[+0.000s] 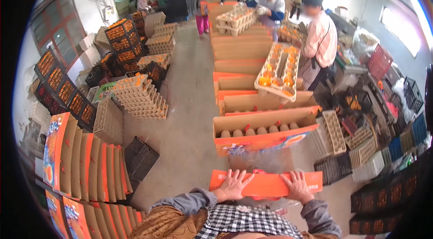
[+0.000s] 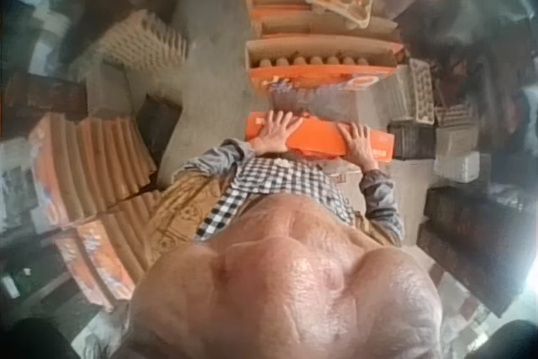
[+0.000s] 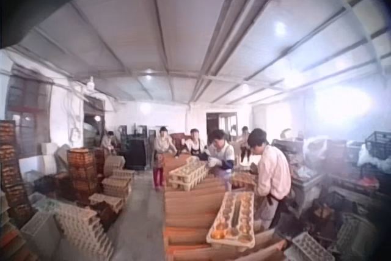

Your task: The person organizes and closes boxes filled with fruit, then carries a stack of fruit trays to the packaging line and places them into the boxes.

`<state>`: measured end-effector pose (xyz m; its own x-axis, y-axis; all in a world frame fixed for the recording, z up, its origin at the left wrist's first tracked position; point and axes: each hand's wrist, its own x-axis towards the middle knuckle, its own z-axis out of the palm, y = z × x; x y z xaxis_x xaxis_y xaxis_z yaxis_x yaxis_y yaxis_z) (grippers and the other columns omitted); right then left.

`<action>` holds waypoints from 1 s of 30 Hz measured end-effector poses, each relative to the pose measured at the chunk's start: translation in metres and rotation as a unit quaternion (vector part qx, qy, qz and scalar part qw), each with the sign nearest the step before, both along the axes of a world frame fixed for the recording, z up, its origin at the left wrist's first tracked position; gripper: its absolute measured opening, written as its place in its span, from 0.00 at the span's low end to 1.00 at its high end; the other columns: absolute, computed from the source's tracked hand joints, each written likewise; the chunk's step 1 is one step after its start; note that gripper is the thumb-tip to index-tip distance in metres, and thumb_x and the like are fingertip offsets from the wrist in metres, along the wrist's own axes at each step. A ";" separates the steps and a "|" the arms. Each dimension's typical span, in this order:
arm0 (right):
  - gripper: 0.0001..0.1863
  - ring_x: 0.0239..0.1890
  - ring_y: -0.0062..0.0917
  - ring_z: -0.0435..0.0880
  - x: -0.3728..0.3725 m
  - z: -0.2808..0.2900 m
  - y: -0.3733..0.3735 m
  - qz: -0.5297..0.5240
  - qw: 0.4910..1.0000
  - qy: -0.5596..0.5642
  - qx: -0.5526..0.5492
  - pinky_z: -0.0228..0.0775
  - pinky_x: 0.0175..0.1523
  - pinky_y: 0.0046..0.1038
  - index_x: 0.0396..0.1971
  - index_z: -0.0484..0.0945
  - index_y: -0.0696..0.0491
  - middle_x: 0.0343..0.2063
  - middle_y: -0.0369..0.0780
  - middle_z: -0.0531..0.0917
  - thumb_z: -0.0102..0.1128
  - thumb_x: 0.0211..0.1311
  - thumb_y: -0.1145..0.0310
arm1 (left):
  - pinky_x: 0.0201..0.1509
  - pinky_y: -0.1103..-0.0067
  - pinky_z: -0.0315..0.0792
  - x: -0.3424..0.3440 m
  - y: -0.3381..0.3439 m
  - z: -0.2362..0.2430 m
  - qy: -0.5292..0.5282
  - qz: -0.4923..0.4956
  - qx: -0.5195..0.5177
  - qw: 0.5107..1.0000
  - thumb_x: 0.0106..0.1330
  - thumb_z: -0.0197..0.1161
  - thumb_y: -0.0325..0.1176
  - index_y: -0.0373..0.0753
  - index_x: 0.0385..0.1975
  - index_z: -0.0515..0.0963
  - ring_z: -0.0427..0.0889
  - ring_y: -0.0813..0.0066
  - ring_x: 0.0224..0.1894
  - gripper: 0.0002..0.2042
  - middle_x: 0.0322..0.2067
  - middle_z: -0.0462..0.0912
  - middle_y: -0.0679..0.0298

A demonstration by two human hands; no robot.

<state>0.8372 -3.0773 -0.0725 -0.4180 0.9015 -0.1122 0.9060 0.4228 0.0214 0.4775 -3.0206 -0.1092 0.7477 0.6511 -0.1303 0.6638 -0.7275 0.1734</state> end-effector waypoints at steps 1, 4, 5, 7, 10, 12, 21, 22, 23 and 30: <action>0.63 0.71 0.52 0.64 0.001 -0.003 0.008 -0.014 0.999 -0.030 0.009 0.57 0.72 0.65 0.76 0.64 0.38 0.66 0.52 0.69 0.82 0.32 0.39 | 0.71 0.36 0.52 0.001 0.013 0.005 -0.070 0.007 0.037 0.997 0.50 0.75 0.59 0.48 0.81 0.55 0.64 0.37 0.70 0.56 0.71 0.63 0.40; 0.65 0.77 0.49 0.59 0.041 -0.069 0.044 0.034 0.999 -0.030 -0.011 0.56 0.75 0.60 0.78 0.62 0.43 0.75 0.47 0.63 0.82 0.37 0.37 | 0.73 0.43 0.56 -0.013 0.026 0.002 -0.224 -0.035 0.000 0.974 0.54 0.74 0.58 0.45 0.76 0.64 0.62 0.43 0.73 0.49 0.72 0.63 0.46; 0.54 0.78 0.41 0.61 0.042 -0.067 0.084 0.047 0.990 0.134 -0.012 0.57 0.77 0.47 0.74 0.68 0.49 0.74 0.46 0.67 0.83 0.46 0.48 | 0.73 0.48 0.58 -0.029 0.032 0.008 -0.276 -0.001 -0.012 0.961 0.56 0.74 0.52 0.43 0.74 0.66 0.64 0.45 0.73 0.45 0.71 0.66 0.49; 0.40 0.71 0.35 0.70 0.063 -0.069 0.150 -0.165 0.924 0.321 0.122 0.65 0.73 0.39 0.70 0.72 0.53 0.70 0.45 0.74 0.74 0.53 0.68 | 0.72 0.58 0.65 -0.058 0.051 0.007 -0.359 0.107 0.012 0.927 0.59 0.74 0.38 0.40 0.72 0.68 0.69 0.48 0.69 0.38 0.68 0.69 0.51; 0.38 0.61 0.30 0.79 0.160 -0.070 0.206 -0.407 0.686 0.546 0.258 0.74 0.63 0.30 0.72 0.69 0.52 0.67 0.44 0.75 0.63 0.57 0.82 | 0.62 0.67 0.73 -0.070 0.097 0.003 -0.454 0.329 -0.026 0.828 0.59 0.73 0.24 0.38 0.71 0.68 0.77 0.56 0.59 0.37 0.64 0.73 0.53; 0.41 0.62 0.29 0.77 0.146 -0.071 0.250 -0.473 0.683 0.500 0.245 0.74 0.60 0.26 0.73 0.67 0.51 0.67 0.42 0.74 0.57 0.55 0.86 | 0.59 0.66 0.74 -0.092 0.119 0.008 -0.432 0.374 -0.029 0.820 0.61 0.73 0.25 0.38 0.71 0.67 0.77 0.58 0.57 0.36 0.61 0.75 0.54; 0.16 0.43 0.22 0.76 0.150 -0.099 0.256 -0.362 0.641 0.646 0.199 0.74 0.51 0.29 0.46 0.73 0.53 0.39 0.35 0.76 0.63 0.58 0.78 | 0.47 0.65 0.77 -0.093 0.178 -0.053 -0.389 0.339 0.054 0.855 0.59 0.74 0.23 0.39 0.34 0.77 0.81 0.55 0.43 0.11 0.39 0.78 0.57; 0.13 0.38 0.21 0.75 0.136 -0.097 0.240 -0.377 0.665 0.625 0.156 0.74 0.46 0.27 0.42 0.74 0.53 0.34 0.33 0.76 0.64 0.57 0.77 | 0.48 0.64 0.77 -0.105 0.171 -0.045 -0.387 0.337 0.067 0.856 0.57 0.74 0.23 0.39 0.33 0.77 0.81 0.53 0.46 0.11 0.41 0.80 0.56; 0.12 0.35 0.20 0.74 0.130 -0.091 0.217 -0.393 0.663 0.606 0.199 0.73 0.42 0.25 0.39 0.74 0.52 0.31 0.31 0.74 0.65 0.56 0.77 | 0.43 0.63 0.79 -0.105 0.169 -0.029 -0.377 0.288 0.115 0.873 0.63 0.74 0.28 0.38 0.36 0.80 0.85 0.56 0.42 0.08 0.42 0.80 0.56; 0.21 0.47 0.18 0.78 0.121 -0.048 0.086 -0.365 0.622 0.684 0.107 0.72 0.56 0.24 0.48 0.73 0.54 0.51 0.36 0.80 0.60 0.55 0.89 | 0.50 0.68 0.82 -0.108 0.134 -0.020 -0.435 0.316 -0.094 0.838 0.59 0.77 0.24 0.40 0.36 0.83 0.84 0.57 0.46 0.09 0.46 0.78 0.56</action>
